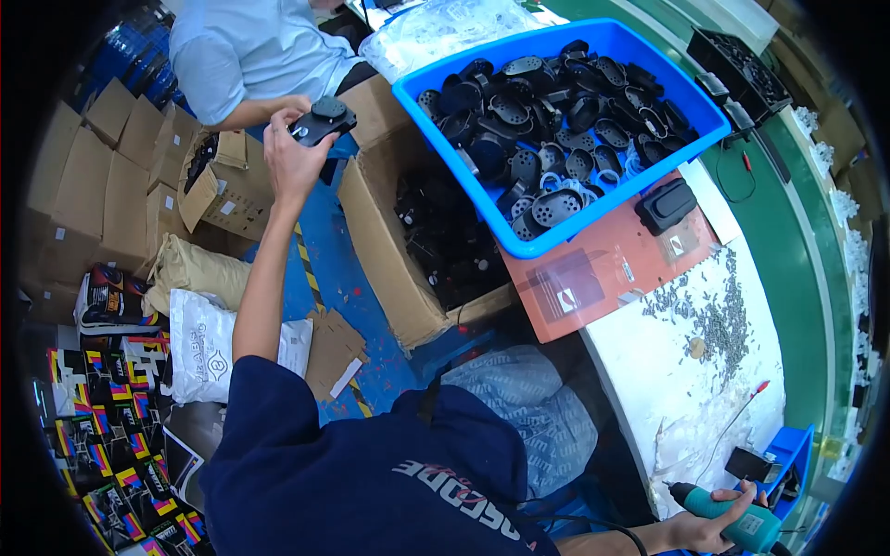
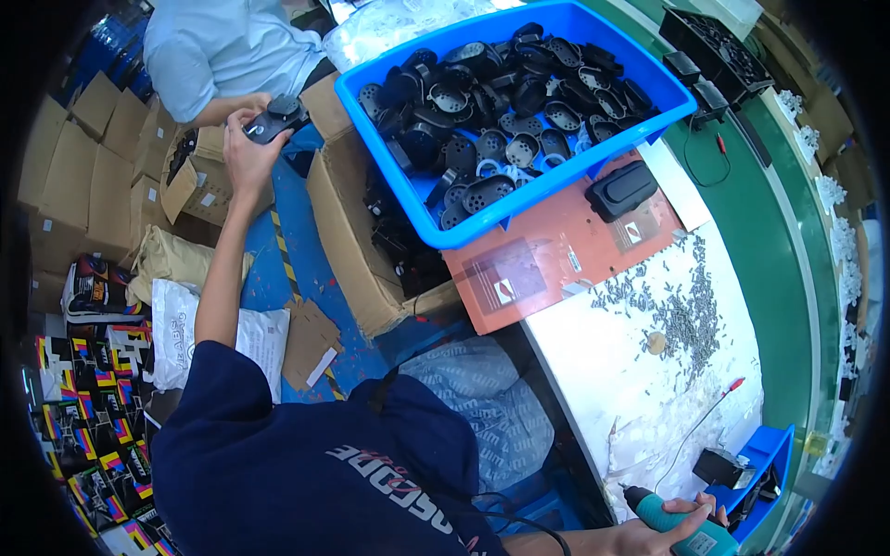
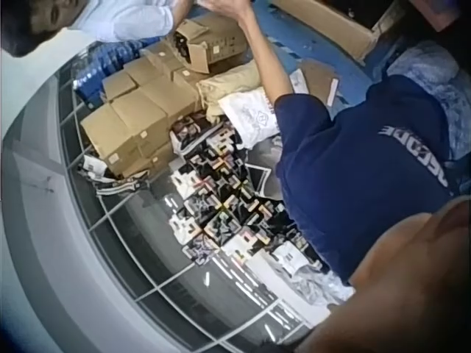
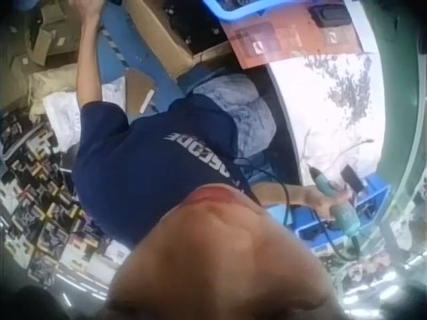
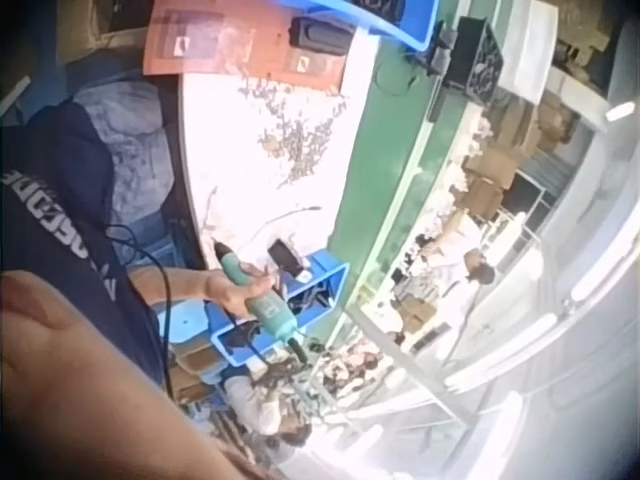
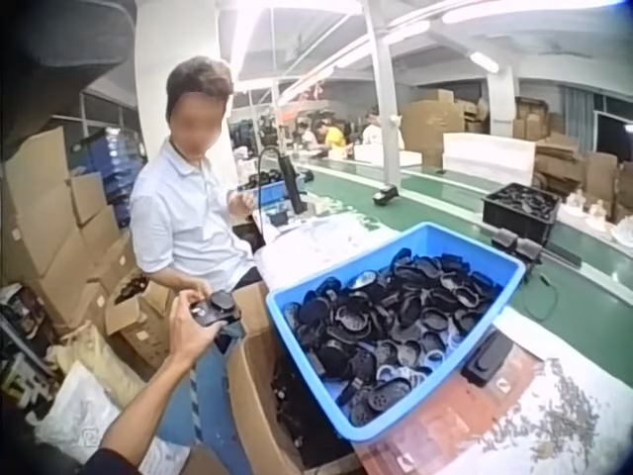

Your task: Assembling electronic or mechanical components using an electric screwdriver on an assembly line.

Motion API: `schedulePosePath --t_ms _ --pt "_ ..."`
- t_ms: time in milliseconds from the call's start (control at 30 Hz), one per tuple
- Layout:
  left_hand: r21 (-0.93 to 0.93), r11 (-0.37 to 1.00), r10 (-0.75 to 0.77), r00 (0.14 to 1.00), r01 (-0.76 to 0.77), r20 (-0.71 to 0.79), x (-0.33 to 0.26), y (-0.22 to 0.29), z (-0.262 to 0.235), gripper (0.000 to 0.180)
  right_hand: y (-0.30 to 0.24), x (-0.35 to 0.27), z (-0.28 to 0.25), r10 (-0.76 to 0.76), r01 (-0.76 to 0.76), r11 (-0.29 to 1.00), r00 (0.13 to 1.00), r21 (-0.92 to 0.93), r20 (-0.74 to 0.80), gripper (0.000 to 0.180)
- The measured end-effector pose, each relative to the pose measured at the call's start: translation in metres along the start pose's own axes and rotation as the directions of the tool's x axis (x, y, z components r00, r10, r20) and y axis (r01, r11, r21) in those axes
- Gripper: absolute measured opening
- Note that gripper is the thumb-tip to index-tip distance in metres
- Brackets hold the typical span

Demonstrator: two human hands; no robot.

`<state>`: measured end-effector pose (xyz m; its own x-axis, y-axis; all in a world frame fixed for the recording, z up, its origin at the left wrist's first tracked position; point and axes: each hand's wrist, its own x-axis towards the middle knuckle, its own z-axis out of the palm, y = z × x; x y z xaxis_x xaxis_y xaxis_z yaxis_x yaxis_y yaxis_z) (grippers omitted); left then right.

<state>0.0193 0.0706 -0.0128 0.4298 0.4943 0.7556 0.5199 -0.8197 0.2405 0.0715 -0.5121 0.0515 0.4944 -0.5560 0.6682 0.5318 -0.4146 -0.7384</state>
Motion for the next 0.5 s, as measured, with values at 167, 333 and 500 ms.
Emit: schedulePosePath --t_ms 167,333,500 --pt "0.014 0.999 -0.036 0.999 0.036 0.003 -0.001 -0.016 0.007 0.060 0.013 0.002 -0.014 -0.002 0.002 1.000 1.000 0.011 0.012 0.018" --pt "-0.046 0.997 -0.063 0.998 0.064 0.030 -0.004 -0.003 0.008 0.058 0.020 0.001 -0.022 0.057 -0.052 0.991 0.998 -0.124 0.038 0.028" --pt "-0.011 0.998 -0.062 0.998 0.063 0.022 0.003 -0.006 0.009 0.057 0.017 0.000 -0.029 0.153 -0.145 0.971 0.988 -0.190 0.027 0.034"
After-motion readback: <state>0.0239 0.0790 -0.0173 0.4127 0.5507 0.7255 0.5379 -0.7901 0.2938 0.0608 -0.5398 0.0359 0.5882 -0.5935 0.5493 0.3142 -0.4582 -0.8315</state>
